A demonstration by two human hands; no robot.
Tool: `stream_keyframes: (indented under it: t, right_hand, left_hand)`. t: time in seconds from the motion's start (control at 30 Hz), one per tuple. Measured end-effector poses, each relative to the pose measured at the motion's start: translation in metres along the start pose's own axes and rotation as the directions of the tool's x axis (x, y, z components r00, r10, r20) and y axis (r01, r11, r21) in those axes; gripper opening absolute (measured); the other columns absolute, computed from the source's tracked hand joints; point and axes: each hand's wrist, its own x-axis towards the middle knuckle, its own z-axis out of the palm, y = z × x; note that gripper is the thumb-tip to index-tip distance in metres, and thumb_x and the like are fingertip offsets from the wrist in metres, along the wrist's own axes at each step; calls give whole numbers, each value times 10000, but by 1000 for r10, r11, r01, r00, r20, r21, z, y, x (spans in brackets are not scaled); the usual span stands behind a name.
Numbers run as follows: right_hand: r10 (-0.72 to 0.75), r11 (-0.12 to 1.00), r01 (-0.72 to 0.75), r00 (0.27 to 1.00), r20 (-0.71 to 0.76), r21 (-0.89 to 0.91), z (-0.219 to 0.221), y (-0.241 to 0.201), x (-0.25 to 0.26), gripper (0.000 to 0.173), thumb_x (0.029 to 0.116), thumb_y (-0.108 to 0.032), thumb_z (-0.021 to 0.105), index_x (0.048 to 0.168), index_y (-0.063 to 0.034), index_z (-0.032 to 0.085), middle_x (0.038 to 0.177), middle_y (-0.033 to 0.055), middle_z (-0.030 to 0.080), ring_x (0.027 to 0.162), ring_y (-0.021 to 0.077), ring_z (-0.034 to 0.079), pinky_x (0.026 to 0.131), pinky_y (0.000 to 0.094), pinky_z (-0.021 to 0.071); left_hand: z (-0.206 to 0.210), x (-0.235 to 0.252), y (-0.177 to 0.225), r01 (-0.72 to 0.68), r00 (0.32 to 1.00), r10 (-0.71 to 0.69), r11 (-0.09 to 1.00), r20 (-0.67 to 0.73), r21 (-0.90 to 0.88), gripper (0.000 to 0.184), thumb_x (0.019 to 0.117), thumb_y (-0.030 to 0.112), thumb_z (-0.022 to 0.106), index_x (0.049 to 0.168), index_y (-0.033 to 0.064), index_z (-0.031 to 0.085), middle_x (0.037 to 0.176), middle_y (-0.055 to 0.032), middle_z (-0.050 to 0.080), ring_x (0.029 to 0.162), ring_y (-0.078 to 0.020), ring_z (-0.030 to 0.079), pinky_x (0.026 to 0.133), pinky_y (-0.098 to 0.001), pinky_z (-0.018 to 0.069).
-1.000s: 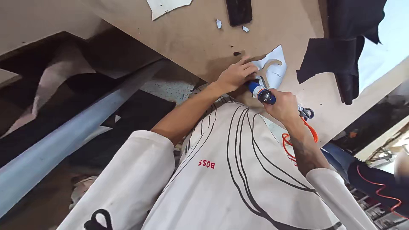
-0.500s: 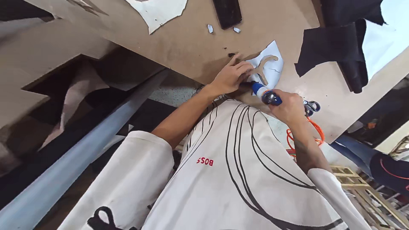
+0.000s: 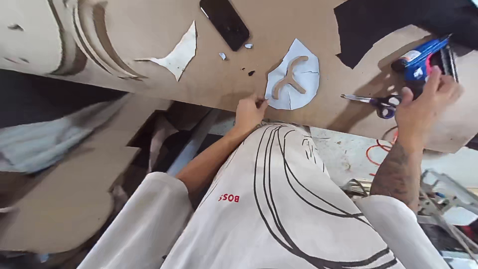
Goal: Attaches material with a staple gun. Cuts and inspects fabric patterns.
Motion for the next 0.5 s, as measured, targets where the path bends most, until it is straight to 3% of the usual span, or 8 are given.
stream_keyframes:
  t: [0.03,0.1,0.17,0.23,0.33,0.43,0.5]
  right_hand:
    - [43,999,-43,999,-7,5,-1,-3,-10,605,1056,-451,488,1545,-104,402,1517,289,414,1407,501,392,1130,665,352]
    - [104,994,-105,992,64,15,5,-4,-32,523,1055,-416,498,1406,-28,509,1448,305,467,1333,512,472,1045,682,428]
    - [97,992,-109,983,156,70,20,4,-53,478,1029,-294,575,1407,-8,514,1478,327,434,1337,556,451,1019,741,416]
    - [90,983,-114,982,168,142,33,15,-68,519,1026,-290,594,1455,-24,470,1499,311,421,1361,531,442,1068,716,401]
    - [135,954,-172,978,161,244,42,25,-82,605,1020,-438,600,1452,-34,472,1359,302,543,1209,467,576,1020,636,468]
    - [203,940,-219,975,87,260,54,20,-95,565,953,-487,672,1267,-20,627,1381,309,477,1202,439,550,1006,576,482]
    - [240,925,-263,964,116,273,55,14,-105,551,890,-514,736,1095,-5,701,1404,297,472,1266,438,504,1061,590,429]
  left_hand:
    - [-2,-3,-1,110,993,-108,992,46,-58,407,1013,477,601,1155,120,737,973,-52,770,832,-196,750,806,-501,629]
    - [-3,-5,3,247,966,-226,950,125,-190,399,1003,475,633,1104,111,761,894,-14,786,688,-155,750,694,-405,664]
    - [3,-7,8,301,953,-266,889,145,-346,362,995,416,675,1066,72,761,888,-26,794,656,-172,758,643,-368,676]
    - [11,-4,18,332,943,-288,799,165,-501,343,995,340,695,1077,9,732,912,-82,793,688,-215,769,661,-379,680]
    - [20,-7,36,481,876,-330,585,351,-653,386,1028,309,642,1183,-43,664,977,-134,781,747,-233,761,689,-370,652]
    - [28,-8,47,625,778,-281,439,562,-646,476,1066,408,534,1266,-8,647,1070,-104,766,845,-190,750,747,-332,631]
    - [38,-7,47,625,780,-266,372,566,-686,463,1075,404,513,1256,-1,646,1093,-95,755,858,-168,737,765,-313,615]
